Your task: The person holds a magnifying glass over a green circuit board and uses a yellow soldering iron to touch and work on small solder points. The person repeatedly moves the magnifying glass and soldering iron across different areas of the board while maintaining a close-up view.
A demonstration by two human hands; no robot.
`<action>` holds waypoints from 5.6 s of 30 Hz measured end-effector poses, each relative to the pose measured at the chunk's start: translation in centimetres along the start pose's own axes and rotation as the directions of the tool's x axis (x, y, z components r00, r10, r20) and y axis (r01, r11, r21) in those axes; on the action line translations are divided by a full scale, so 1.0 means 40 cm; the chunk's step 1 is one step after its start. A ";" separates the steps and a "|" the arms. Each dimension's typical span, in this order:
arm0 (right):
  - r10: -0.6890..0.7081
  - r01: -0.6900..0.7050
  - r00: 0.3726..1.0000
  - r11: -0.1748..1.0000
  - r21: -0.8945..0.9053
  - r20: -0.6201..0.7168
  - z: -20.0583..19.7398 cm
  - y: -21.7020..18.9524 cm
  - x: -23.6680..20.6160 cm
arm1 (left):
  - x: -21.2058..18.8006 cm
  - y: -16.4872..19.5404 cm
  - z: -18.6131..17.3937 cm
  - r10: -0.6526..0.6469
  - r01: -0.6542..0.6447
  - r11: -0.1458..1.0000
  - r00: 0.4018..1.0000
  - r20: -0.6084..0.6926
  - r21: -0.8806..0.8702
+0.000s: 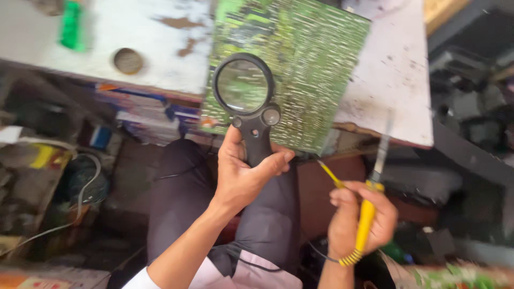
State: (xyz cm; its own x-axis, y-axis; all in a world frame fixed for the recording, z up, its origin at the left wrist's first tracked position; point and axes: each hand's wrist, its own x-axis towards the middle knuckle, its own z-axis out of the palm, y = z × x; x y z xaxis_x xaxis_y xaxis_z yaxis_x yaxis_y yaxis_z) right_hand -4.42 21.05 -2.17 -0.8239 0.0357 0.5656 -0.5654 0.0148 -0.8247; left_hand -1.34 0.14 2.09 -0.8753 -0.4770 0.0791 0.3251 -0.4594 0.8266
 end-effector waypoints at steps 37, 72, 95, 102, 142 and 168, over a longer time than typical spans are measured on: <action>-0.257 0.402 0.818 0.895 -0.192 0.514 0.860 -0.095 0.097 | 0.220 0.226 -0.482 0.469 -0.050 0.705 0.781 -0.412 0.707; -0.005 -0.038 0.979 0.977 0.209 0.204 0.468 -0.144 0.021 | 0.100 0.179 -0.397 0.497 -0.059 0.729 0.730 -0.469 0.682; 0.022 -0.022 0.998 1.000 -0.003 -0.061 0.140 0.083 0.101 | -0.011 -0.007 -0.043 -0.015 -0.062 0.766 0.993 0.115 0.639; 0.031 -0.029 0.999 0.998 0.048 -0.024 0.172 0.082 0.095 | -0.014 -0.011 -0.047 0.152 -0.241 0.757 0.969 0.196 0.607; -0.007 0.007 0.997 1.000 0.000 -0.079 0.194 0.075 0.087 | -0.019 -0.015 -0.034 0.097 -0.200 0.833 0.971 0.219 0.516; 0.015 -0.022 0.998 0.994 -0.109 -0.067 0.205 0.084 0.073 | -0.019 -0.013 -0.039 0.095 -0.198 0.838 0.970 0.222 0.508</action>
State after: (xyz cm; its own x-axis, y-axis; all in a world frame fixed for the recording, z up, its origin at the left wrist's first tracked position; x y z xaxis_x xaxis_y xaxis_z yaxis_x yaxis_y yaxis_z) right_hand -9.02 13.03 -3.23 -0.8280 0.1028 0.5513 -0.5393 0.1232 -0.8330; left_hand -0.26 -0.42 0.75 -0.8980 -0.3405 0.2788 0.2641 0.0897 0.9603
